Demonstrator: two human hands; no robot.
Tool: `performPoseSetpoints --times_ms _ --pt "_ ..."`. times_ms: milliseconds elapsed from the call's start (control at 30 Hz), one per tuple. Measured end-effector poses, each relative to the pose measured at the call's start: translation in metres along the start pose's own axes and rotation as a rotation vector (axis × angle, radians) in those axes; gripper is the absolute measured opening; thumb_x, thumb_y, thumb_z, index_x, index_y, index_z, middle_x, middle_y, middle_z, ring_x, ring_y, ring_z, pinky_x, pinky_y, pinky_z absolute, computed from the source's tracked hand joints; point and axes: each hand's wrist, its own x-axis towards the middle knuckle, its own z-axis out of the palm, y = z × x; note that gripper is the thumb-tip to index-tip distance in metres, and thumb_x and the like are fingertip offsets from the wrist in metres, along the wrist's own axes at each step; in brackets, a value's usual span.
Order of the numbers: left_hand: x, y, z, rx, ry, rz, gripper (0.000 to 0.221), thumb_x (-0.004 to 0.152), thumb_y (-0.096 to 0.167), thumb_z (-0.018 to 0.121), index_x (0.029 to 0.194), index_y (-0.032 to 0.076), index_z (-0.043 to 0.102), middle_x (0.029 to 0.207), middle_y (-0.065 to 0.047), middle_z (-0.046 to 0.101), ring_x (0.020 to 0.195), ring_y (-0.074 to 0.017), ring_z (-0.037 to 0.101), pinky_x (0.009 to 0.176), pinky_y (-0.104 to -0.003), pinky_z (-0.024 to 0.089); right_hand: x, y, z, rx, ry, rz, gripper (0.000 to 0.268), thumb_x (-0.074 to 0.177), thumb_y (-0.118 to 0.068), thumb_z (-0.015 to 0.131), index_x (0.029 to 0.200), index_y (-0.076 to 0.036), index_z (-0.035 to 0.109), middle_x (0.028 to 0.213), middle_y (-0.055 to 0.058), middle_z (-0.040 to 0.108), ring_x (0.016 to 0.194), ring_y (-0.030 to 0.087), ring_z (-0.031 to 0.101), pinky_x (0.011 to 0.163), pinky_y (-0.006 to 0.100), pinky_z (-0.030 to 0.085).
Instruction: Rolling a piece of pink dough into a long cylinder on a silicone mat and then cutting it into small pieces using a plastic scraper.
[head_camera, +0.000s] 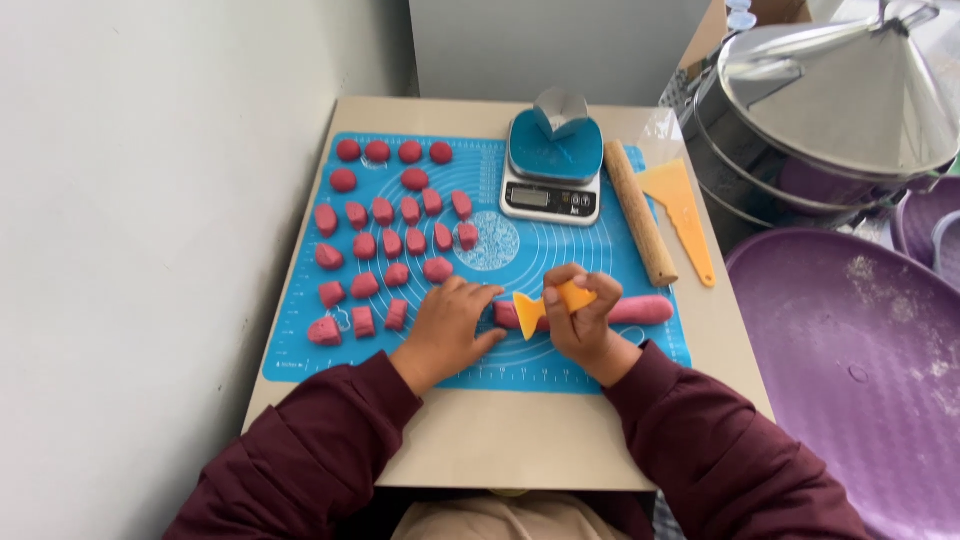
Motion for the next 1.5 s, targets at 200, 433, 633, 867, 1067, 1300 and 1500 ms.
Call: performPoseSetpoints --times_ms 200,433,633,867,1067,1300,1500 --pt "0.003 -0.020 0.016 0.019 -0.014 0.085 0.039 0.085 0.023 0.079 0.122 0.013 0.070 0.107 -0.006 0.073 0.108 -0.0267 0.061 0.092 -0.044 0.050 -0.001 0.007 0.003 -0.009 0.012 0.014 0.019 0.107 -0.012 0.039 0.120 -0.013 0.025 0.084 0.003 0.056 0.062 0.010 0.050 0.061 0.019 0.048" --pt "0.004 -0.019 0.018 -0.031 -0.018 0.073 0.034 0.088 0.019 0.079 0.120 0.012 0.071 0.107 -0.006 0.074 0.109 -0.0235 0.062 0.096 -0.041 0.049 -0.001 0.009 0.003 -0.039 -0.041 0.007 0.022 0.107 -0.013 0.043 0.123 -0.011 0.027 0.086 0.007 0.056 0.062 0.011 0.054 0.061 0.020 0.052" --pt "0.005 -0.020 0.017 -0.052 -0.006 0.087 0.033 0.087 0.023 0.081 0.117 0.013 0.071 0.105 -0.005 0.074 0.107 -0.0225 0.063 0.095 -0.041 0.050 0.002 0.006 0.003 -0.098 -0.133 0.025 0.022 0.107 -0.012 0.045 0.120 -0.012 0.027 0.086 0.005 0.057 0.058 0.012 0.054 0.057 0.019 0.051" --pt "0.005 -0.021 0.017 -0.057 0.045 0.146 0.038 0.081 0.029 0.083 0.113 0.011 0.072 0.101 -0.007 0.074 0.102 -0.0269 0.065 0.093 -0.044 0.051 -0.003 0.002 0.013 -0.278 -0.156 0.059 0.020 0.103 -0.012 0.054 0.109 -0.013 0.035 0.083 0.004 0.066 0.050 0.024 0.057 0.050 0.028 0.051" --pt "0.006 -0.021 0.030 0.025 0.088 0.111 0.041 0.081 0.040 0.083 0.113 0.016 0.072 0.101 -0.002 0.073 0.100 -0.0222 0.063 0.089 -0.040 0.051 -0.003 0.003 0.020 -0.294 -0.162 0.076 0.021 0.100 -0.010 0.058 0.108 -0.014 0.039 0.080 0.003 0.070 0.045 0.022 0.058 0.045 0.029 0.053" --pt "0.005 -0.015 0.029 0.098 0.065 0.087 0.042 0.083 0.039 0.083 0.115 0.013 0.072 0.104 -0.004 0.072 0.101 -0.0207 0.062 0.088 -0.038 0.050 -0.010 0.008 0.026 -0.371 -0.240 0.127 0.025 0.097 -0.007 0.060 0.110 -0.017 0.040 0.078 0.003 0.070 0.048 0.024 0.065 0.051 0.032 0.057" --pt "0.006 -0.016 0.030 0.061 0.026 0.067 0.040 0.085 0.037 0.081 0.114 0.011 0.073 0.104 -0.006 0.071 0.101 -0.0226 0.061 0.088 -0.039 0.049 -0.002 0.008 0.028 -0.378 -0.289 0.270 0.019 0.102 -0.009 0.053 0.113 -0.017 0.039 0.074 0.008 0.068 0.048 0.027 0.067 0.053 0.034 0.058"
